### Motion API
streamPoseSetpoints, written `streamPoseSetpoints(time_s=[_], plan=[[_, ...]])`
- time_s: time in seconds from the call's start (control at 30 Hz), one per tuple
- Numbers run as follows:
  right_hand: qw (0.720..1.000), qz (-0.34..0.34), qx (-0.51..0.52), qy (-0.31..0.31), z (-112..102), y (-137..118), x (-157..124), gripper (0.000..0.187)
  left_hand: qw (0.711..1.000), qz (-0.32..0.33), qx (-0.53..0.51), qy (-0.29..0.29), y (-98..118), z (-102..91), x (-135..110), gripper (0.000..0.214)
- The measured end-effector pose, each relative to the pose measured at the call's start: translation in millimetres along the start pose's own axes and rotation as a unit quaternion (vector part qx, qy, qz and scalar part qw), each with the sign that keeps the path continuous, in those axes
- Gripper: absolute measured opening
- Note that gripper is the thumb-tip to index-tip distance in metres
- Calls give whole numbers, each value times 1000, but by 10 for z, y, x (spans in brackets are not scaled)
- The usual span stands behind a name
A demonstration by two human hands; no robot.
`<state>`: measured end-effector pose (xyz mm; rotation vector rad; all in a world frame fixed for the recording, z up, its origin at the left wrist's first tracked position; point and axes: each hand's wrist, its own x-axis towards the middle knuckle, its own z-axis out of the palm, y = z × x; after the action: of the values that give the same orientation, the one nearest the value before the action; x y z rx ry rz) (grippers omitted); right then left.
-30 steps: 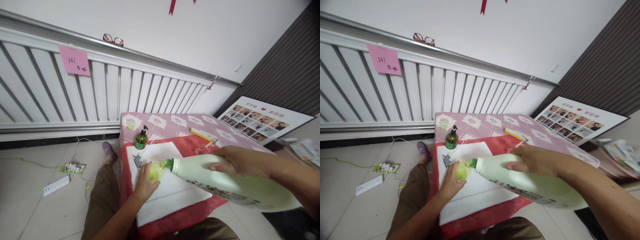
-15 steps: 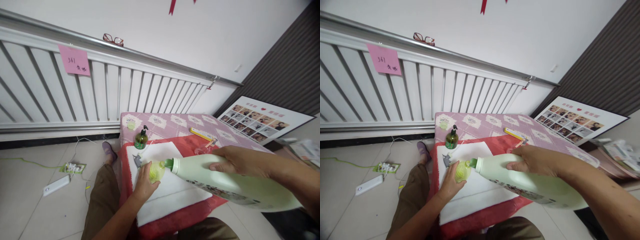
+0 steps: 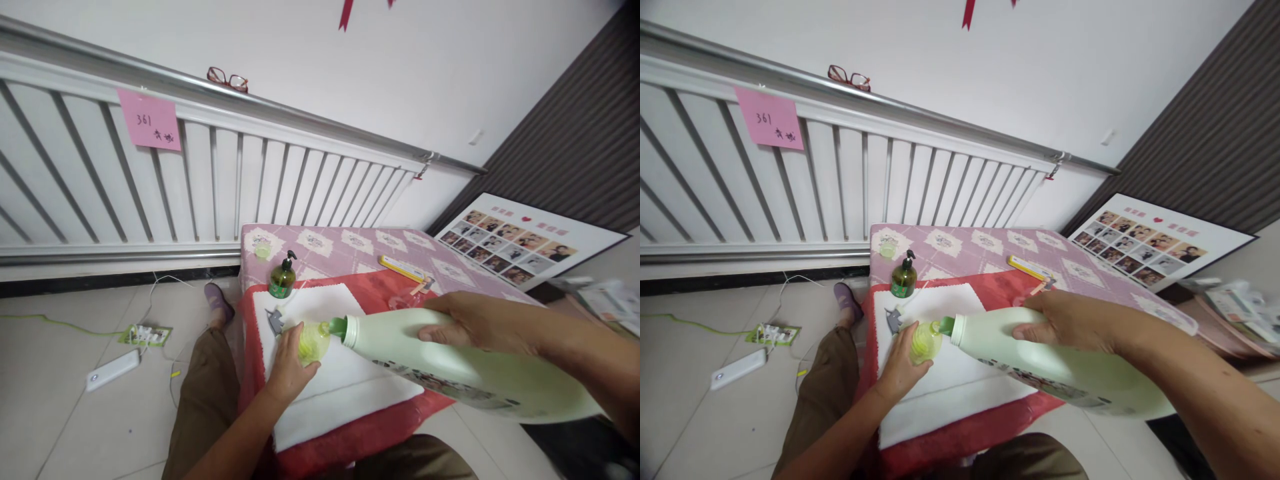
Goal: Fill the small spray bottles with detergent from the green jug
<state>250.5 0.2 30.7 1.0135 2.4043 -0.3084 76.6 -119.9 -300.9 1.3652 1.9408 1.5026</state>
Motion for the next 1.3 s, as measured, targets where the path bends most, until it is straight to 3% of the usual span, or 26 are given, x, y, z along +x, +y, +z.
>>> streamPoseSetpoints(time_s=[0.13,0.63,1.3], plan=[[1000,3,-4,23,15,-7,-2,50,1000,-3,1,4,-7,7,-5,82],[1000,1,17,-14,-21,-21,-2,48,1000,-1,6,3,-16,13,-4,83],[1000,3,29,-3,26,32,15,49,1000,-3,9,0,-23,16,-1,83]])
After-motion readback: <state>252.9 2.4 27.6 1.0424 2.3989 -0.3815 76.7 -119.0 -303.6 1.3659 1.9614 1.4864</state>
